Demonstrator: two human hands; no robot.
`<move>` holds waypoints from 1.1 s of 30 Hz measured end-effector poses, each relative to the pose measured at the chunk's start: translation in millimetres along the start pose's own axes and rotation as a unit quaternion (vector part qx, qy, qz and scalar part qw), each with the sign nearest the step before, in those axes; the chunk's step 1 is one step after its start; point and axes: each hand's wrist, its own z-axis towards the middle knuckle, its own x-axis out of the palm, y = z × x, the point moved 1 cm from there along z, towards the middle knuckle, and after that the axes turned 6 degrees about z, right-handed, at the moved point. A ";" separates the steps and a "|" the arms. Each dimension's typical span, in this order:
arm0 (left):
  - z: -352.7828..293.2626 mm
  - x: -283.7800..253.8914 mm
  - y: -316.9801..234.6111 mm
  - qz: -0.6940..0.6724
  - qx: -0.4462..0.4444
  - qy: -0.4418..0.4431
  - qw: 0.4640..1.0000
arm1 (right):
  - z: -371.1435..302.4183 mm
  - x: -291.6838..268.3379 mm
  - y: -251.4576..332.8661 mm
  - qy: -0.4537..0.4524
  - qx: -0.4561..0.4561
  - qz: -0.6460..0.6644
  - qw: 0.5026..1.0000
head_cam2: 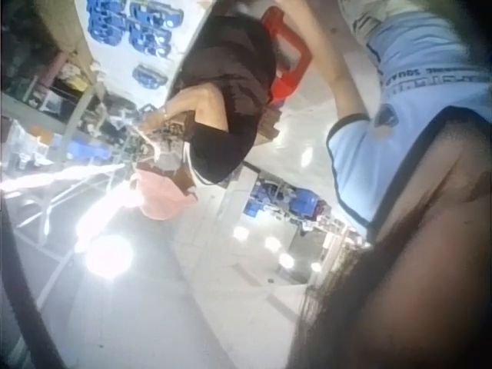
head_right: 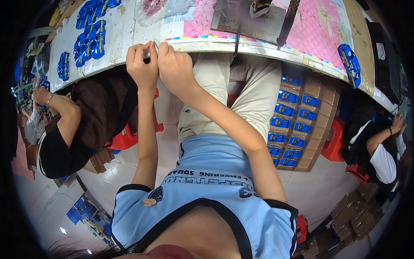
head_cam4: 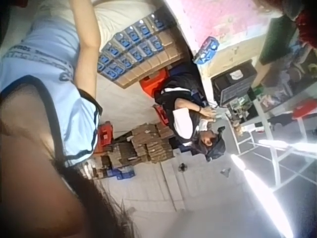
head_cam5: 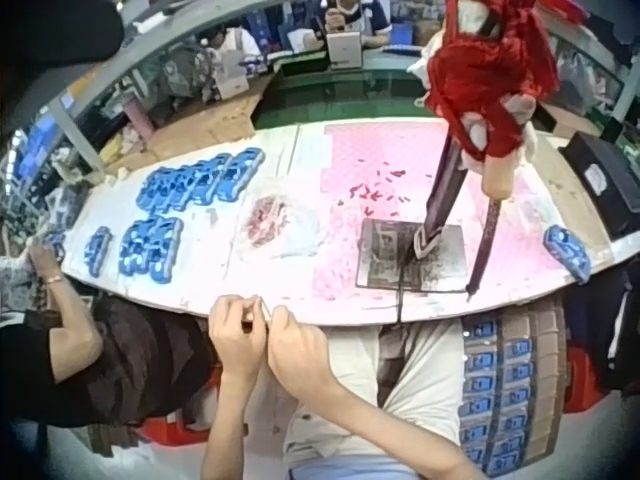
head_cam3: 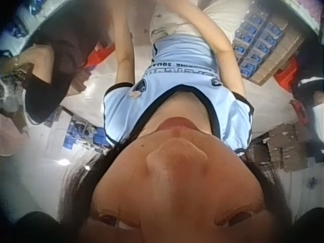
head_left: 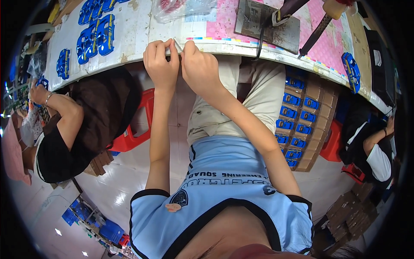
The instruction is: The person assembles plastic toy car bodies by hand, inserting plastic parts into the car bodies from a tray.
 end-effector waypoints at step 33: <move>-6.8 6.0 4.0 -0.028 -0.040 -0.011 0.999 | -4.3 7.0 -6.9 -0.022 -0.026 -0.001 0.999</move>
